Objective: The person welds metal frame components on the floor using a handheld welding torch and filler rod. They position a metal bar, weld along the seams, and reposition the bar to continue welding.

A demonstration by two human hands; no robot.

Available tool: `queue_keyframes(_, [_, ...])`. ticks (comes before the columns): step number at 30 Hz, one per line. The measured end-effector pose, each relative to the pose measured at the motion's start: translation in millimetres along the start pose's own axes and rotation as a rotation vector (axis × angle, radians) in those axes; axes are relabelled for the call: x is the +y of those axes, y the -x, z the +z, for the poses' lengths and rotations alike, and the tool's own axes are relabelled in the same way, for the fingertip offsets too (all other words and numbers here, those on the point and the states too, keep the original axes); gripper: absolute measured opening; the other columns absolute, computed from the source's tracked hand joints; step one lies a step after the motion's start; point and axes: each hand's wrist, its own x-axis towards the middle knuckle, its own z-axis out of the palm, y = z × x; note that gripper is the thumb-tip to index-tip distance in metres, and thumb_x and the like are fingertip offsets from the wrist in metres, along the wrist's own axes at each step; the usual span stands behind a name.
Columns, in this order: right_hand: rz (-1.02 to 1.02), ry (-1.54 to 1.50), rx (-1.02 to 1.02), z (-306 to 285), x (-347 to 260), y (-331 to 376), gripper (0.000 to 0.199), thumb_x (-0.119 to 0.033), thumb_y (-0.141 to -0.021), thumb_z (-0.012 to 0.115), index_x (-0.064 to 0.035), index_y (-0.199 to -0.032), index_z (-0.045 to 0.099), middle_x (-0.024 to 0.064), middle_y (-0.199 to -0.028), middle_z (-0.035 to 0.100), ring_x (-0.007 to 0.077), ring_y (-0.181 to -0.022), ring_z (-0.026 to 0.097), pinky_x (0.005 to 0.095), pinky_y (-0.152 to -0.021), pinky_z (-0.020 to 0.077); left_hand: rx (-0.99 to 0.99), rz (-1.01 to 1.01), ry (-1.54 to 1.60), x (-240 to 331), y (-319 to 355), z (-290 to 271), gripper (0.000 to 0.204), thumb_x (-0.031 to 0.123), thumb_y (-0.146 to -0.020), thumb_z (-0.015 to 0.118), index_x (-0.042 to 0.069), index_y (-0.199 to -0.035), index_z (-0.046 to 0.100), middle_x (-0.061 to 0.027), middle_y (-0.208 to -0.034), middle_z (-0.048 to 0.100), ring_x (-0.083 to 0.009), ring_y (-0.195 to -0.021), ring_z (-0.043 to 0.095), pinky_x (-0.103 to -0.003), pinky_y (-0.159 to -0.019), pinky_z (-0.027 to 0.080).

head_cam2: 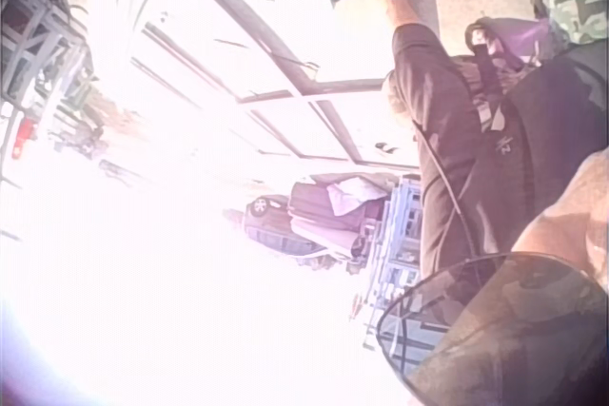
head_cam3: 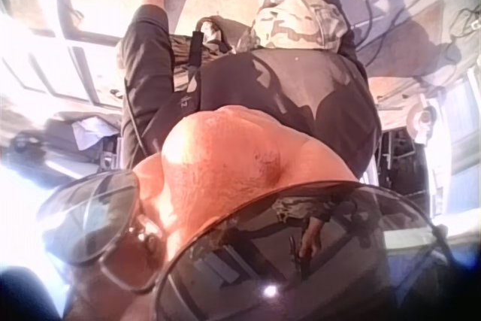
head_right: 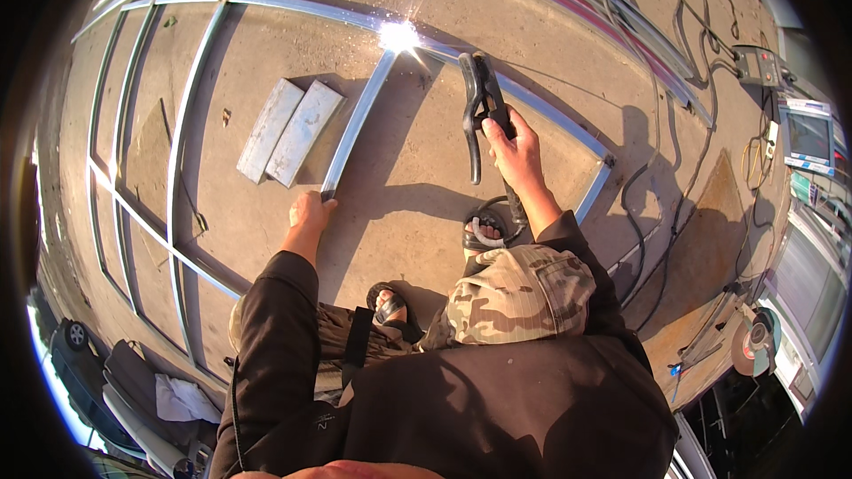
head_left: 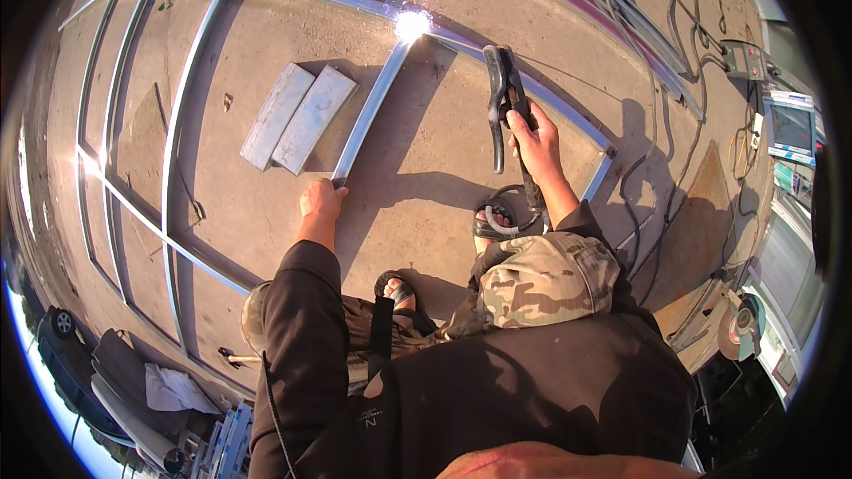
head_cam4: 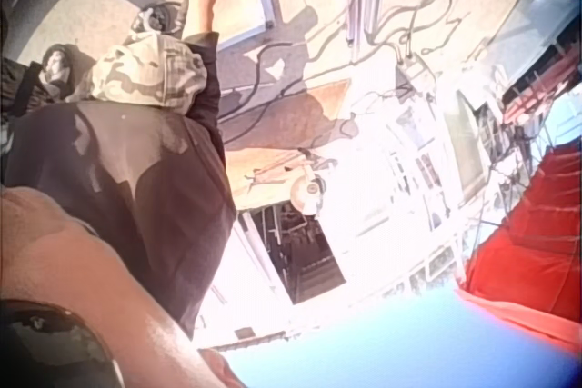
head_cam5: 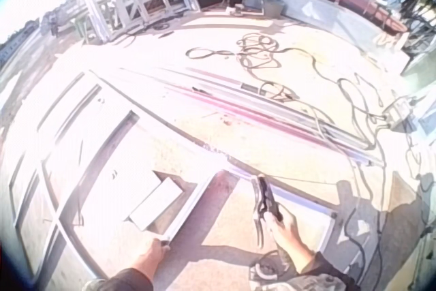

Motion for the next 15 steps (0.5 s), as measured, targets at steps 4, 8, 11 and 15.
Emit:
queue_keyframes(4, [-0.102,-0.1,0.028,3.1,-5.6,-2.5,0.042,-0.029,-0.097,0.065,-0.0055,-0.13,0.058,-0.0037,-0.08,0.057,0.0032,-0.06,0.051,0.0195,-0.049,0.0421,-0.014,-0.026,-0.039,1.0,-1.7,2.9,0.041,0.044,-0.084,0.073,0.007,-0.103,0.073,-0.0159,-0.102,0.072,-0.0342,-0.098,0.069,-0.043,-0.084,0.054])
queue_keyframes(8, [-0.071,-0.066,0.013,7.3,-11.3,-10.0,0.043,-0.031,-0.097,0.065,-0.0053,-0.131,0.057,-0.0033,-0.083,0.057,0.005,-0.063,0.054,0.0201,-0.05,0.0445,0.004,-0.006,-0.063,-1.3,-5.2,7.0,0.041,0.046,-0.084,0.073,0.007,-0.099,0.073,-0.0157,-0.099,0.072,-0.0339,-0.097,0.069,-0.043,-0.082,0.054])
queue_keyframes(11, [-0.049,-0.011,-0.014,10.0,-12.1,-14.0,0.045,-0.031,-0.096,0.066,-0.0055,-0.132,0.057,-0.0033,-0.084,0.058,0.0044,-0.062,0.053,0.0196,-0.05,0.0444,0.012,0.018,-0.064,-3.9,-5.2,8.9,0.042,0.047,-0.083,0.073,0.007,-0.098,0.074,-0.0159,-0.098,0.072,-0.0339,-0.096,0.069,-0.043,-0.081,0.054])
queue_keyframes(15, [-0.057,-0.001,-0.024,12.4,-9.2,-16.6,0.045,-0.03,-0.096,0.066,-0.0059,-0.132,0.057,-0.0033,-0.085,0.059,0.004,-0.061,0.053,0.0194,-0.05,0.0441,0.011,0.029,-0.052,-5.4,-5.4,10.2,0.043,0.047,-0.083,0.072,0.006,-0.099,0.074,-0.0171,-0.098,0.072,-0.0352,-0.095,0.069,-0.044,-0.08,0.054])
